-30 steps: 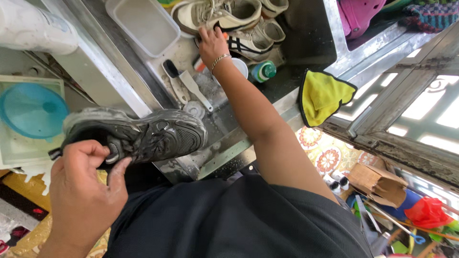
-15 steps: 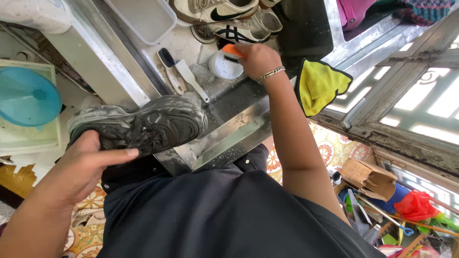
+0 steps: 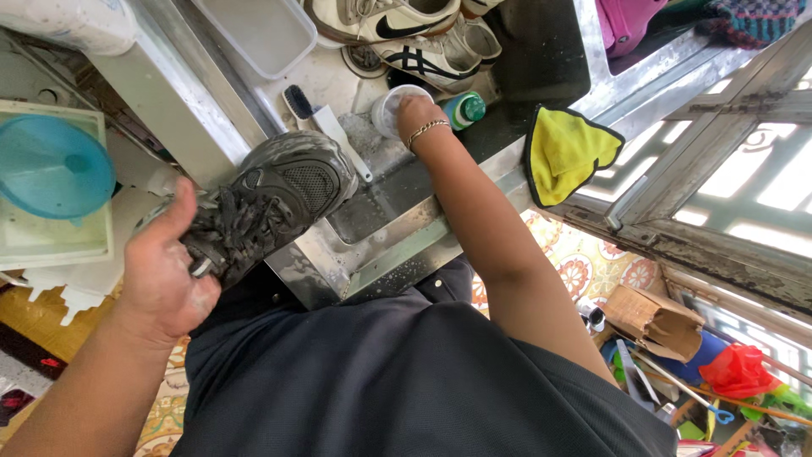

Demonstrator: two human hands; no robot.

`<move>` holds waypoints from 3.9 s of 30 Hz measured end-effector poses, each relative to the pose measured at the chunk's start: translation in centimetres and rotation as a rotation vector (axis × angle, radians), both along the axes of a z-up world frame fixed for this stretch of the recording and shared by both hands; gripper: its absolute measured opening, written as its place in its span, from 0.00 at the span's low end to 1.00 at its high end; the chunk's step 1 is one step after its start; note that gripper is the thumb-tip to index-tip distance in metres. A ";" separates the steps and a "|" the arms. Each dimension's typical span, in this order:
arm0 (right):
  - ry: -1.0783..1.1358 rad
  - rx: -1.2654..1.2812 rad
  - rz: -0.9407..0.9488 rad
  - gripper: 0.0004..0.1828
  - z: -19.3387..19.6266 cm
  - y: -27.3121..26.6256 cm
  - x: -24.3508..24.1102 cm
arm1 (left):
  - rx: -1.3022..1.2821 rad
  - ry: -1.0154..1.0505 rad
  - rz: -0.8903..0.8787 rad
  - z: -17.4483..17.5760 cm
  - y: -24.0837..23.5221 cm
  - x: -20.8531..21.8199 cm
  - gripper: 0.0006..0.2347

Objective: The person scrubs a grey sneaker and its insole with an orange brush in a sink. They rinse the shoe under running water and continue scrubbing the insole with the brush. The person handles the shoe and insole individually, focusing on different areas of the footwear.

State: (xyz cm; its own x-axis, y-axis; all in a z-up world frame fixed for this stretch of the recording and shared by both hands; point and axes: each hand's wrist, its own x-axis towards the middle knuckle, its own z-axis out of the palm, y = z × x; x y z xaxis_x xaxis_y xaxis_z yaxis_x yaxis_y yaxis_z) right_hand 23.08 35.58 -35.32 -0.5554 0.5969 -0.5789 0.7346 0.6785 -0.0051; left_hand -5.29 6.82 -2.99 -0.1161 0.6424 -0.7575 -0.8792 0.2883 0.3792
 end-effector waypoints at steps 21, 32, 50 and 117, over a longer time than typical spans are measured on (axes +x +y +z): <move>1.277 -0.137 -0.429 0.35 32.9 -16.6 4.7 | 0.011 0.208 -0.310 -6.3 -3.1 9.0 0.12; 0.952 0.158 -0.380 0.41 31.1 -22.2 3.7 | 0.222 0.677 -1.075 -15.8 -2.4 15.1 0.22; 0.941 0.182 -0.103 0.35 31.7 -24.5 2.5 | 0.142 0.743 -1.403 -18.7 -4.1 15.8 0.31; 0.880 0.253 -0.248 0.31 31.0 -20.4 3.4 | 0.129 0.724 -1.465 -16.2 -3.0 14.9 0.44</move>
State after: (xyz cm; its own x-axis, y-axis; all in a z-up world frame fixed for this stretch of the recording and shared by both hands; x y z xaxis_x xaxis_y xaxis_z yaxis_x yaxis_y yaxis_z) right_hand 26.52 15.22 -4.36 -0.5715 0.8067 0.1501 0.6602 0.5607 -0.4998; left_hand 9.61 3.79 -19.17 0.3272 0.5681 -0.7551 0.4605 0.6019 0.6524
